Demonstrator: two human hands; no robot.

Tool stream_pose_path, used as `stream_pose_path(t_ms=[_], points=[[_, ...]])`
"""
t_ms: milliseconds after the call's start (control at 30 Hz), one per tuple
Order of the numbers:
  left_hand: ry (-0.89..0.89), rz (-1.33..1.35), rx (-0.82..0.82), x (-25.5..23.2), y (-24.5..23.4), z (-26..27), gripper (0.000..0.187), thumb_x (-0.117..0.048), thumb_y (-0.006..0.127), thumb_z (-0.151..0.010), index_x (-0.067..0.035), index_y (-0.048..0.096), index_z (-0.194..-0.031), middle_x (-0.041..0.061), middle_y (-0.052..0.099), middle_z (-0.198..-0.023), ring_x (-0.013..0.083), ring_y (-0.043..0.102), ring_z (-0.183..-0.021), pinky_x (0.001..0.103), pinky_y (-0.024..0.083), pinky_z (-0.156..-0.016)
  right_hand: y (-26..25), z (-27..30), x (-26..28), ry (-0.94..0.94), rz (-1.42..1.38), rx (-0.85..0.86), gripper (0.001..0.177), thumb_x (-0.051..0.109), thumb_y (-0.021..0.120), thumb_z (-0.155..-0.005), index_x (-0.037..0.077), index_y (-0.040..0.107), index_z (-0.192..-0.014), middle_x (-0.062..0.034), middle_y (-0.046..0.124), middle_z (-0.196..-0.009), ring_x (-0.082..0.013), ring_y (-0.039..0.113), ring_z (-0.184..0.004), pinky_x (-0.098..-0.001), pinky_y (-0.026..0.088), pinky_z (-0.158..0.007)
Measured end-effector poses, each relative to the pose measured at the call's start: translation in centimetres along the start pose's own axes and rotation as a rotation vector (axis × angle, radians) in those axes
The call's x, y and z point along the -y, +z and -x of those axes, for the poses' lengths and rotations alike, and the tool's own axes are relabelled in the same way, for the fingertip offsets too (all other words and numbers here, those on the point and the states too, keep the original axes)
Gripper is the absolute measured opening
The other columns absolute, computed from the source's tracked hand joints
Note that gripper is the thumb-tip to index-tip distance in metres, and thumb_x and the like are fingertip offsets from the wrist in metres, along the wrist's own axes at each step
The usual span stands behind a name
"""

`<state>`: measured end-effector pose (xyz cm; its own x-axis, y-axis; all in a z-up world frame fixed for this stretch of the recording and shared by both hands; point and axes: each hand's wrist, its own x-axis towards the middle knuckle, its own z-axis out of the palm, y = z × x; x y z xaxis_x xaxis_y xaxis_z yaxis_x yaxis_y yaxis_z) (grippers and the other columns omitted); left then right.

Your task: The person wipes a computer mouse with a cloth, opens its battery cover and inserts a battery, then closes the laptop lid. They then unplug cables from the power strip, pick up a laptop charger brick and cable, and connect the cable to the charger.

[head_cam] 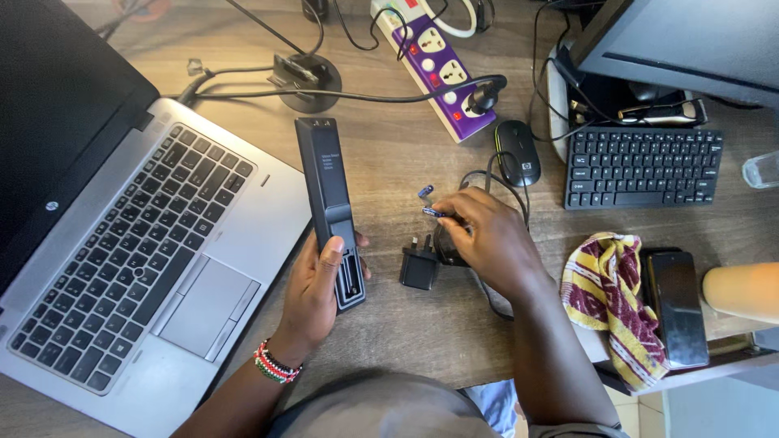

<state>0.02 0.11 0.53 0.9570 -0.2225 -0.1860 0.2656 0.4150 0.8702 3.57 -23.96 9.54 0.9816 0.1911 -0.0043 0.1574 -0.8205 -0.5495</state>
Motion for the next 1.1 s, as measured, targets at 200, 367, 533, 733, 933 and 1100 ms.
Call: stream_pose_path(t_ms=[200,367,533,733,933,1100], points=[[0.039,-0.016,0.027,-0.2,0.1,-0.1,0.046,-0.039,0.048,-0.106,-0.003,0.053,-0.135,0.011,0.066,-0.110,0.0129,0.066,-0.083,0.028,0.058,-0.073,0.4,0.0,0.8,-0.077,0.088,-0.016,0.017,0.015,0.071,-0.090,0.006,0.070,-0.105,-0.0102,0.070,-0.103,-0.0305,0.066,-0.099,-0.0423,0.051,-0.084],[0.028,-0.045,0.034,-0.3,0.1,-0.1,0.050,-0.041,0.047,-0.105,-0.004,0.051,-0.138,0.010,0.065,-0.109,0.0115,0.067,-0.080,0.026,0.057,-0.066,0.8,-0.1,1.1,-0.103,0.133,0.007,0.017,0.014,0.070,-0.091,0.005,0.071,-0.105,-0.0096,0.069,-0.102,-0.0293,0.065,-0.100,-0.0427,0.050,-0.087],[0.069,-0.130,0.019,-0.7,0.4,0.1,0.050,-0.042,0.046,-0.106,-0.003,0.054,-0.136,0.009,0.067,-0.106,0.0106,0.067,-0.078,0.025,0.057,-0.065,1.0,-0.3,1.3,-0.090,0.104,0.021,0.018,0.016,0.070,-0.091,0.006,0.070,-0.107,-0.0086,0.068,-0.102,-0.0277,0.066,-0.099,-0.0416,0.051,-0.085],[0.099,-0.267,-0.017,-1.4,0.8,0.5,0.050,-0.043,0.045,-0.104,-0.004,0.055,-0.133,0.007,0.070,-0.103,0.0097,0.069,-0.075,0.025,0.057,-0.061,1.0,-0.4,1.7,-0.073,0.141,0.017,0.018,0.018,0.073,-0.090,0.007,0.071,-0.105,-0.0090,0.067,-0.097,-0.0291,0.063,-0.096,-0.0428,0.049,-0.083],[0.100,-0.242,-0.012,-1.0,0.9,0.5,0.049,-0.043,0.046,-0.105,-0.003,0.056,-0.132,0.008,0.070,-0.103,0.0099,0.069,-0.075,0.025,0.056,-0.061,1.1,-0.4,1.3,-0.075,0.108,0.010,0.022,0.019,0.075,-0.088,0.009,0.072,-0.107,-0.0077,0.068,-0.098,-0.0273,0.064,-0.097,-0.0414,0.050,-0.084],[0.095,-0.238,-0.007,-1.1,0.9,0.5,0.049,-0.043,0.046,-0.105,-0.003,0.056,-0.132,0.008,0.070,-0.104,0.0096,0.068,-0.075,0.024,0.057,-0.062,0.9,-0.4,1.6,-0.041,0.074,0.025,0.023,0.019,0.075,-0.087,0.010,0.074,-0.108,-0.0062,0.069,-0.102,-0.0254,0.065,-0.099,-0.0395,0.051,-0.085]])
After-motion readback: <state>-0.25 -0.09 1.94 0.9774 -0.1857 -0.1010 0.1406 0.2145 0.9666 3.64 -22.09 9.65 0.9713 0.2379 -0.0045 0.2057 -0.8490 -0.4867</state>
